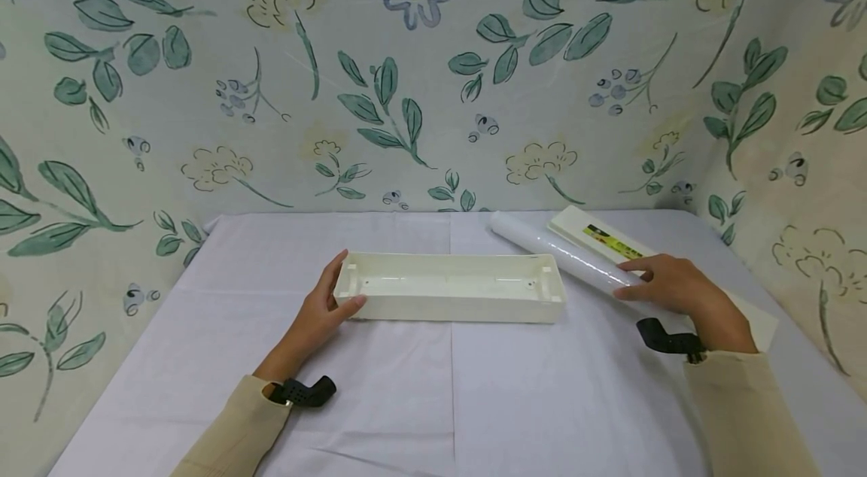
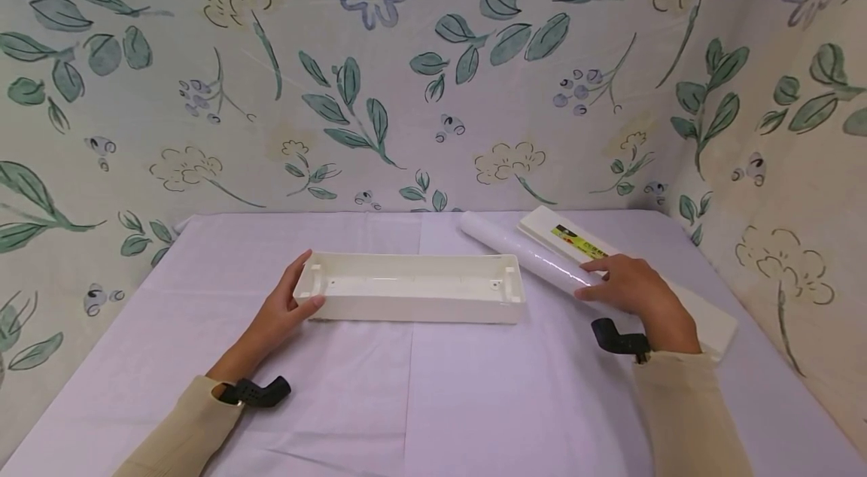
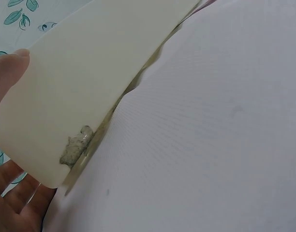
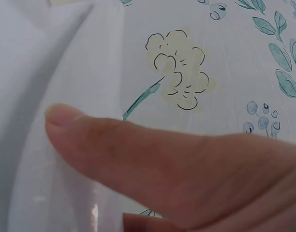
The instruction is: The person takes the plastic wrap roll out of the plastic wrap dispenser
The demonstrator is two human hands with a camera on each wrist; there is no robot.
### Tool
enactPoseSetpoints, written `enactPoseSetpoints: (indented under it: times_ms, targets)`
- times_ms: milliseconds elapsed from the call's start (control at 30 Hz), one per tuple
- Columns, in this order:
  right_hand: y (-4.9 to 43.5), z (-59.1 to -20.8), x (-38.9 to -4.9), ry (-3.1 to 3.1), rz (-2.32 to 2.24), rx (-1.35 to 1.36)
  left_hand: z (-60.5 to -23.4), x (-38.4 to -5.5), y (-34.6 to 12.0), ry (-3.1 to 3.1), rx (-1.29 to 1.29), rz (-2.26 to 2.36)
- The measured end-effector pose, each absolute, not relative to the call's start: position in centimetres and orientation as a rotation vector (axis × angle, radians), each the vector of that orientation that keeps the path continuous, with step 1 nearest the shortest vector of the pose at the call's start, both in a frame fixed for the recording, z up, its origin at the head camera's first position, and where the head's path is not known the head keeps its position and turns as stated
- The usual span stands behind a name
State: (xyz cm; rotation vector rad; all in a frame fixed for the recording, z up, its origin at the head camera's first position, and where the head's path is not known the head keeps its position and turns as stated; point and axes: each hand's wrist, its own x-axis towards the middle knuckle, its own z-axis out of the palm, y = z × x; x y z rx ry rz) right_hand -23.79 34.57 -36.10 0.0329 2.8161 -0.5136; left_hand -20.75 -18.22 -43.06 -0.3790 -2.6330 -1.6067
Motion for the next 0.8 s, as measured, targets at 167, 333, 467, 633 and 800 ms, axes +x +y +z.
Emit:
enactPoseSetpoints:
  times_ms: [167,333,467,633,800]
  targets:
    - [34.5,-36.3,-23.9,2.811,-0.510,0.062,-45.5,-22.1,-19.0,-2.619,-0.370,-1.596]
    - [34.6,-36.5,-23.9,2.814,-0.504,0.073,-45.6,-22.2,-19.0,-2.628,-0.372,-1.586]
    - [34.6,-36.6,-24.0,2.797,-0.512,0.099,-45.6,-22.3,-19.1,-2.628,-0.381,-1.590]
    - [34.6,-36.8,-24.0,2.774,-0.532,0.128,-45.5,-22.3,-19.1,-2.634,-0.383,-1.588]
    - [34.6,-36.9,-23.9,2.757,-0.547,0.134,-45.4,-22.2,-19.1,-2.627,-0.390,-1.589]
